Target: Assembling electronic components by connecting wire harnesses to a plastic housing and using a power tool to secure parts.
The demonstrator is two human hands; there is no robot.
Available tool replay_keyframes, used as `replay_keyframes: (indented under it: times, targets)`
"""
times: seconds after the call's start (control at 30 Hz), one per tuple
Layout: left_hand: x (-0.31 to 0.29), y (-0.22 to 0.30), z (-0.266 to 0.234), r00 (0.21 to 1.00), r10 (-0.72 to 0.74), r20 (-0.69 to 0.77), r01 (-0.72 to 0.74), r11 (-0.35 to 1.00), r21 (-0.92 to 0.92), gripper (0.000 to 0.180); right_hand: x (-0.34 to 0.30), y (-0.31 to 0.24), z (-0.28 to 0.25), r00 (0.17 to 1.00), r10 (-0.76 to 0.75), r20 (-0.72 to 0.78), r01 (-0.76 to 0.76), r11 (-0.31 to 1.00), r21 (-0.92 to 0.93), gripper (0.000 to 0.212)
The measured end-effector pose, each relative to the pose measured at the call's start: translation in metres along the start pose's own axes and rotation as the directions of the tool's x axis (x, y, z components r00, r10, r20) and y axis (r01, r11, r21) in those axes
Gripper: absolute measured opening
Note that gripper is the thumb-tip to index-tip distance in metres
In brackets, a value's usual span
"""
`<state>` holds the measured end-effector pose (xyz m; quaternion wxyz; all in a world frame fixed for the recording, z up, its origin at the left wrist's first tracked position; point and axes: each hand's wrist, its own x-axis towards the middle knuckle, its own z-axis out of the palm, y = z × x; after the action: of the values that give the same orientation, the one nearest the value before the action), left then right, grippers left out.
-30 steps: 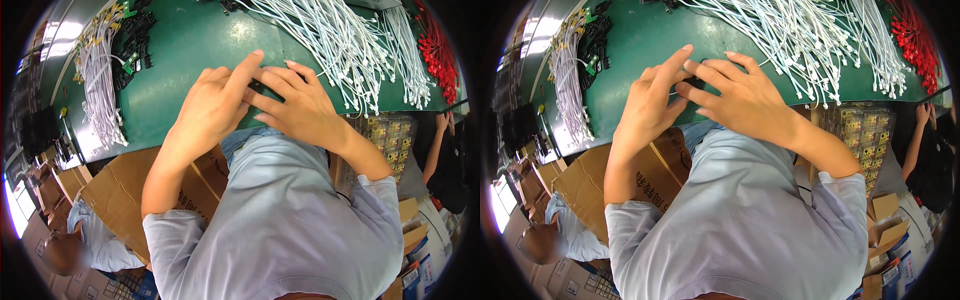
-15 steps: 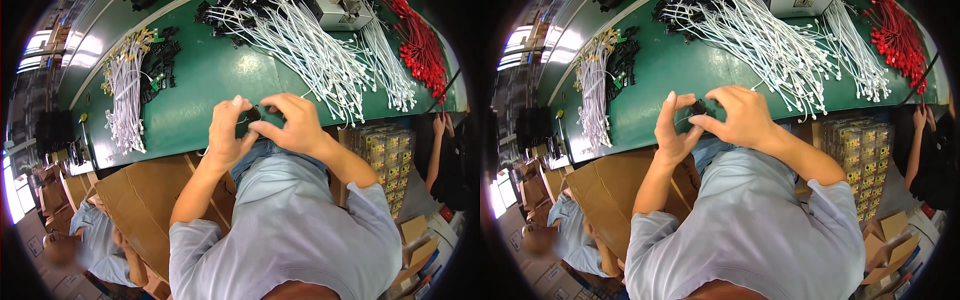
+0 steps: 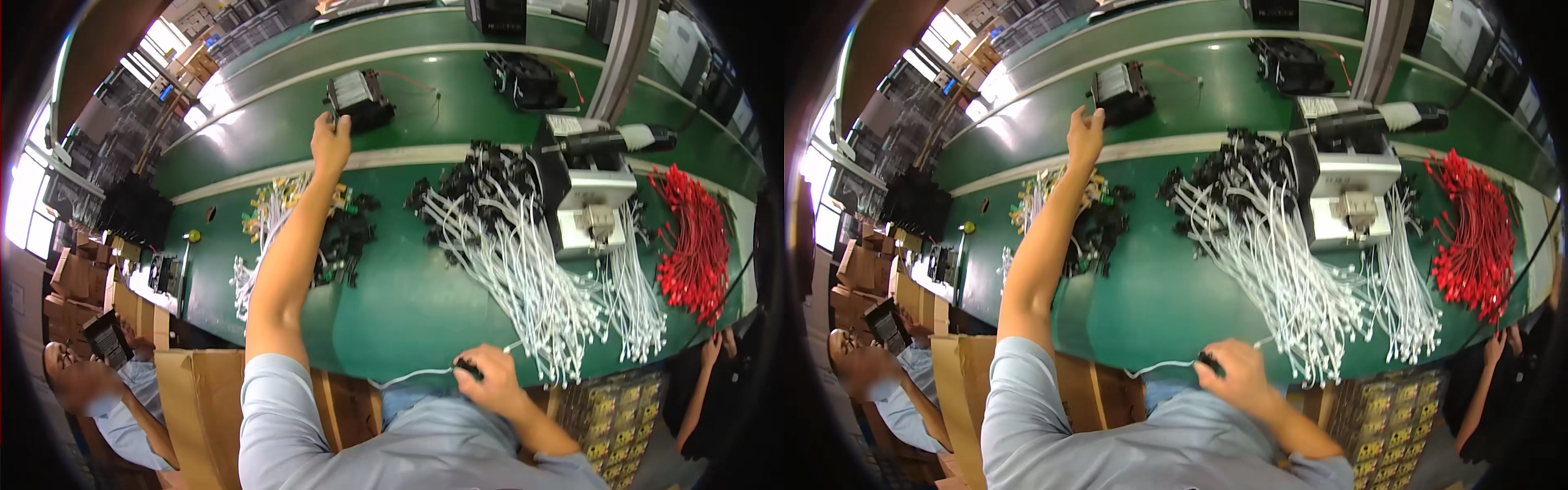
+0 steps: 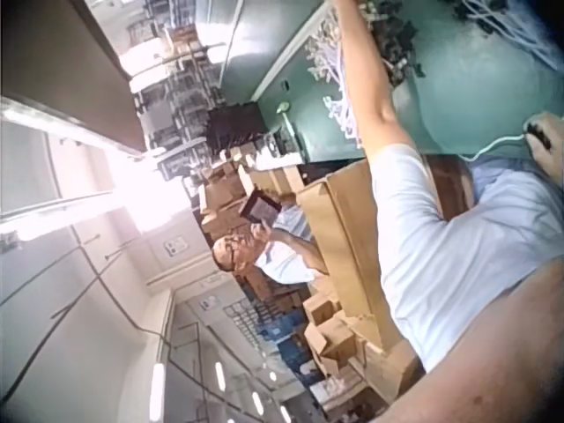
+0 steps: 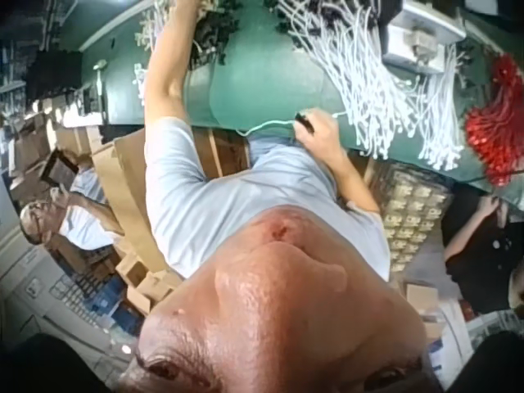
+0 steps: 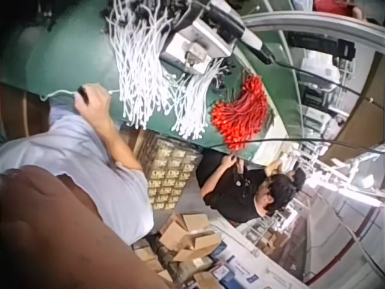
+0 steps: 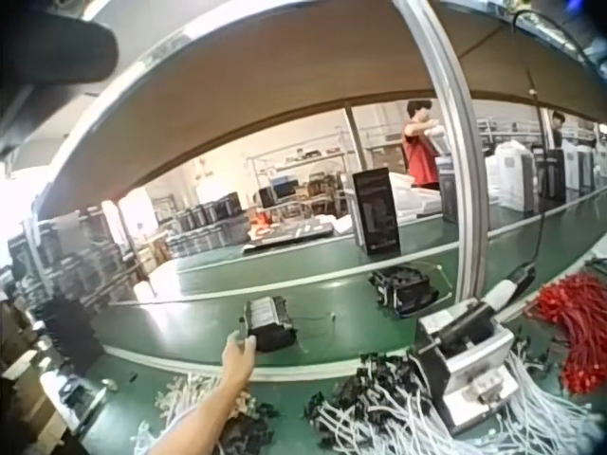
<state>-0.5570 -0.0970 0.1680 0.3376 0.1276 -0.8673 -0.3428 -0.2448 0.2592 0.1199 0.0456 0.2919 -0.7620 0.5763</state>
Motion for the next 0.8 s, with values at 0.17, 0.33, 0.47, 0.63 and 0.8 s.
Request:
replay_keyframes:
  times: [0.17, 0.33, 0.47, 0.63, 0.8]
  targets:
    - [0.086, -0.046, 0.051, 0.686, -0.653, 0.321, 0.728, 0.621, -0.290, 0.067, 0.011, -0.011, -0.004, 0.993, 0.056, -0.104, -0.055, 0.998, 0.015, 0.029]
    - [0.120, -0.041, 0.071, 0.496, -0.622, 0.605, 0.865, 0.415, -0.283, 0.088, 0.009, 0.000, -0.015, 0.979, 0.139, -0.148, -0.091, 0.953, 0.290, 0.038]
    - [0.133, -0.021, 0.062, 0.431, -0.547, 0.718, 0.902, 0.284, -0.325, 0.104, 0.006, -0.006, -0.024, 0.925, 0.376, 0.057, -0.241, 0.465, 0.852, 0.031]
    - [0.140, -0.033, 0.084, 0.373, -0.606, 0.702, 0.916, 0.361, -0.176, 0.086, -0.006, 0.006, -0.024, 0.937, 0.338, 0.083, -0.147, 0.168, 0.975, 0.030]
    - [0.138, -0.049, 0.095, 0.456, -0.351, 0.818, 0.886, 0.269, -0.378, 0.054, -0.017, -0.005, -0.037, 0.879, 0.411, 0.244, -0.252, -0.037, 0.967, 0.039]
